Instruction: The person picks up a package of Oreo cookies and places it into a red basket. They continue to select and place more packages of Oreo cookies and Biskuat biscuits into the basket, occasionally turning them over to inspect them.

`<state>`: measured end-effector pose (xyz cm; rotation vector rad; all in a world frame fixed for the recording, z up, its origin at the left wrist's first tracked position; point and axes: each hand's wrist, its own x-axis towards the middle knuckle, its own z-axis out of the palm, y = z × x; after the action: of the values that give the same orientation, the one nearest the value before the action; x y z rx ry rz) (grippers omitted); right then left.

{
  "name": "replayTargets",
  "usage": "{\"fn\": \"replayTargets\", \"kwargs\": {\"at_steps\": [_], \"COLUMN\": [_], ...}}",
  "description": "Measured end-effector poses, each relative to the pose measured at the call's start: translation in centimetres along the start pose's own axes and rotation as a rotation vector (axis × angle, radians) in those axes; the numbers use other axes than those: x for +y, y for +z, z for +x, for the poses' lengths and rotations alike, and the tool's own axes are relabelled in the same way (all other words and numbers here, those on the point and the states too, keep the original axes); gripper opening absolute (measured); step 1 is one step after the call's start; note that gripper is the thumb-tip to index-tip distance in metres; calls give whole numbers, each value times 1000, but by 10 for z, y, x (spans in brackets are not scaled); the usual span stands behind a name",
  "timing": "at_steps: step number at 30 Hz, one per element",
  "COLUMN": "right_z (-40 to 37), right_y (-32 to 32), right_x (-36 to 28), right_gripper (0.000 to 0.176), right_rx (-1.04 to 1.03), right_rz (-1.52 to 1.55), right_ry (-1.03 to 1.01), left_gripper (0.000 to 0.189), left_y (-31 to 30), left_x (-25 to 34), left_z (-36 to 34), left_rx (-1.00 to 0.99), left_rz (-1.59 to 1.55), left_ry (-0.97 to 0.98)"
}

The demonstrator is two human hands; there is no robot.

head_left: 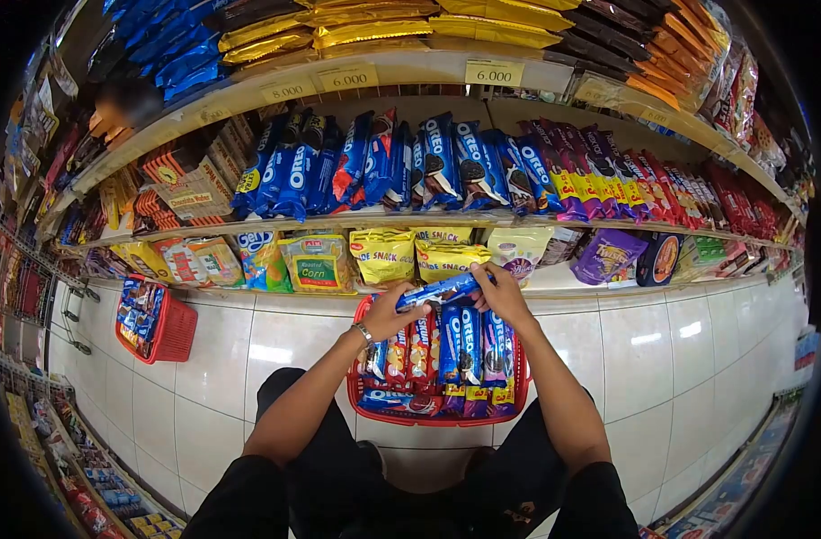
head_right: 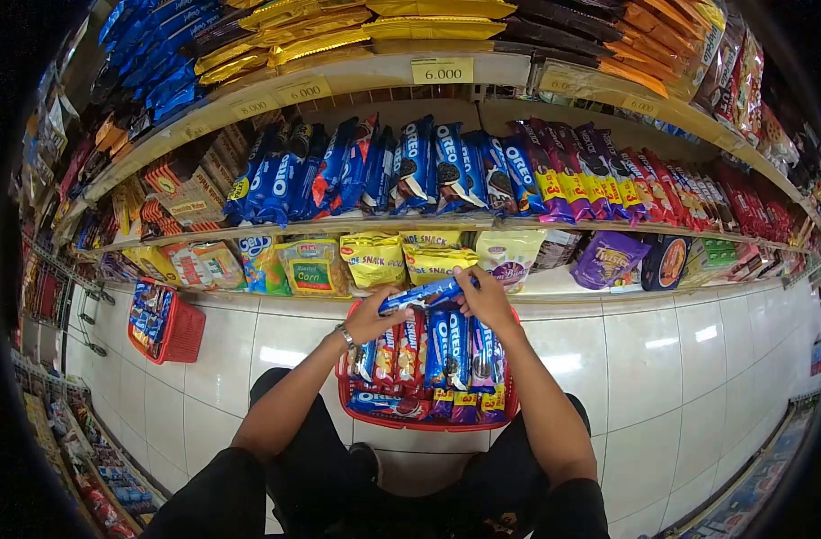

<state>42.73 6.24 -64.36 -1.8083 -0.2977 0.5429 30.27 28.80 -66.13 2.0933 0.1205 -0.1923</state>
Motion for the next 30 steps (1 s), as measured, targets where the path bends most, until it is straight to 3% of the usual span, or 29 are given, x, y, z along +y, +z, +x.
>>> {"fn": "replayTargets", "kwargs": {"at_steps": [4, 6, 10, 19, 24, 28, 30], "right_z": [-1, 0, 6, 4, 1, -9, -21], "right_y": [-3, -2, -3, 2, 6, 23, 27], "right_x": [-6, -5, 5, 5, 0, -12, -24], "right_gripper": [43, 44, 48, 43, 35, 30, 32], "right_rx": [-5, 35, 129, 188, 209, 223, 160], "right_rz": [37, -3, -162, -210, -235, -145, -170], "right_ry": [-106, -161, -308, -328, -384, -466, -406], "left_gripper": [56, 48, 46, 55, 46, 46, 49], "left_y": [-1, 2, -4, -3, 0, 9, 11], "left_x": [-6, -5, -1, 0, 19, 6, 7], "left_z": [6, 10, 9, 6, -2, 2, 2], "left_rx": [95, 94, 40, 10, -163, -346, -327], "left_rz": [-172, -594, -550, -480, -363, -558, -495], "left_ry": [43, -33, -105, -118, -79, -8, 20]}}
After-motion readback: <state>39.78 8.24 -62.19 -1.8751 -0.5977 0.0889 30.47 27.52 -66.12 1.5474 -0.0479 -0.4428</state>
